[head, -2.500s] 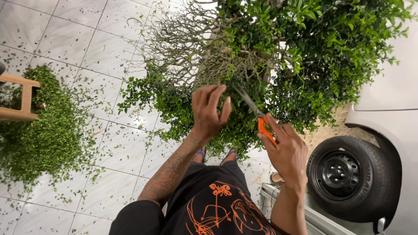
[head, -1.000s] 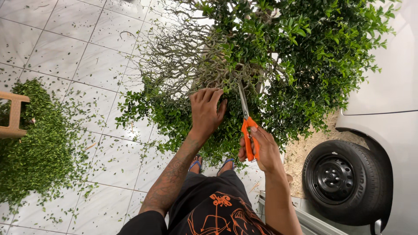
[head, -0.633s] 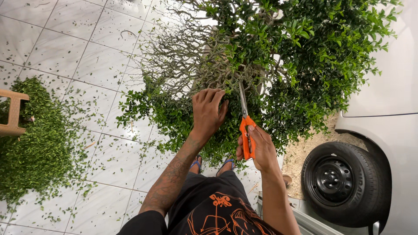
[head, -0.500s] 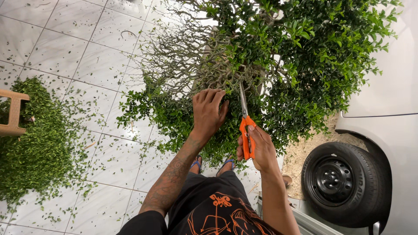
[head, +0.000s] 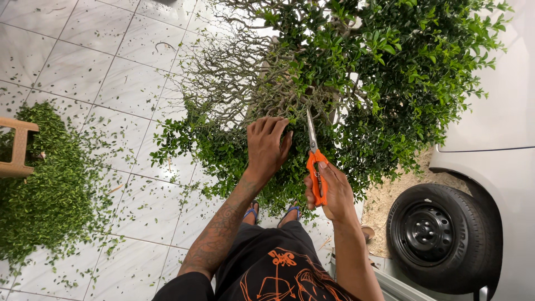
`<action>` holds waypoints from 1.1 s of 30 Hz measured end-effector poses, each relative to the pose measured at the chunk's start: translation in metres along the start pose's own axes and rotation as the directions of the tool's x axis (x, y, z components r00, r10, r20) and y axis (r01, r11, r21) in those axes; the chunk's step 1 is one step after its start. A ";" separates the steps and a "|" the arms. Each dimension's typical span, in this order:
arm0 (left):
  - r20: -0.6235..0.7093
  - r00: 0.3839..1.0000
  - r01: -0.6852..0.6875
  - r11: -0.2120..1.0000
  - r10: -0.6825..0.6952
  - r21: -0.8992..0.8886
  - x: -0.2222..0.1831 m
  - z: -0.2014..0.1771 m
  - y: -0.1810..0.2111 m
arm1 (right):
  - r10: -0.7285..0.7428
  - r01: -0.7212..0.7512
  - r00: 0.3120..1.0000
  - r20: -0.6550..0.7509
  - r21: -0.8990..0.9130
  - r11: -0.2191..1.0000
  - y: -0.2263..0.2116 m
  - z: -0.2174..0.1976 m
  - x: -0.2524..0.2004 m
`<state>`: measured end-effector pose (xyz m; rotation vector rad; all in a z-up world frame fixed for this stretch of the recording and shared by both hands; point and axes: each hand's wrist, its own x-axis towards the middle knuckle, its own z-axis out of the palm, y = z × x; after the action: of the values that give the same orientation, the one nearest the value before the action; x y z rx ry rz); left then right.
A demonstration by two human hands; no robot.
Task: The person uses orange-handled shears to trim leaves and small branches from a potted plant. Cut foliage accumulates on the tiled floor as the person works around the plant's canopy.
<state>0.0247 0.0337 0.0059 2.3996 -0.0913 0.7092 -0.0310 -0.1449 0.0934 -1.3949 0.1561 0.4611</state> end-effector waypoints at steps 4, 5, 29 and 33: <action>-0.001 1.000 0.003 1.000 -0.003 -0.008 0.002 -0.006 0.004 | -0.018 0.018 1.000 -0.004 -0.007 1.000 -0.002 0.003 -0.005; 0.006 1.000 0.014 1.000 -0.014 -0.001 0.003 -0.008 0.005 | -0.039 0.039 0.999 -0.015 -0.010 0.999 -0.002 0.004 -0.007; -0.212 0.974 -0.008 0.942 0.084 0.336 0.063 0.028 0.044 | 0.015 -0.013 0.998 0.068 -0.029 0.999 0.039 -0.078 -0.057; -0.273 0.939 -0.092 0.920 0.207 0.382 0.067 0.048 0.032 | 0.046 -0.040 0.995 0.085 -0.071 0.997 0.041 -0.092 -0.061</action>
<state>0.0966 -0.0131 0.0260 2.6116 -0.0150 1.2651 -0.0879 -0.2435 0.0619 -1.4383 0.1001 0.5665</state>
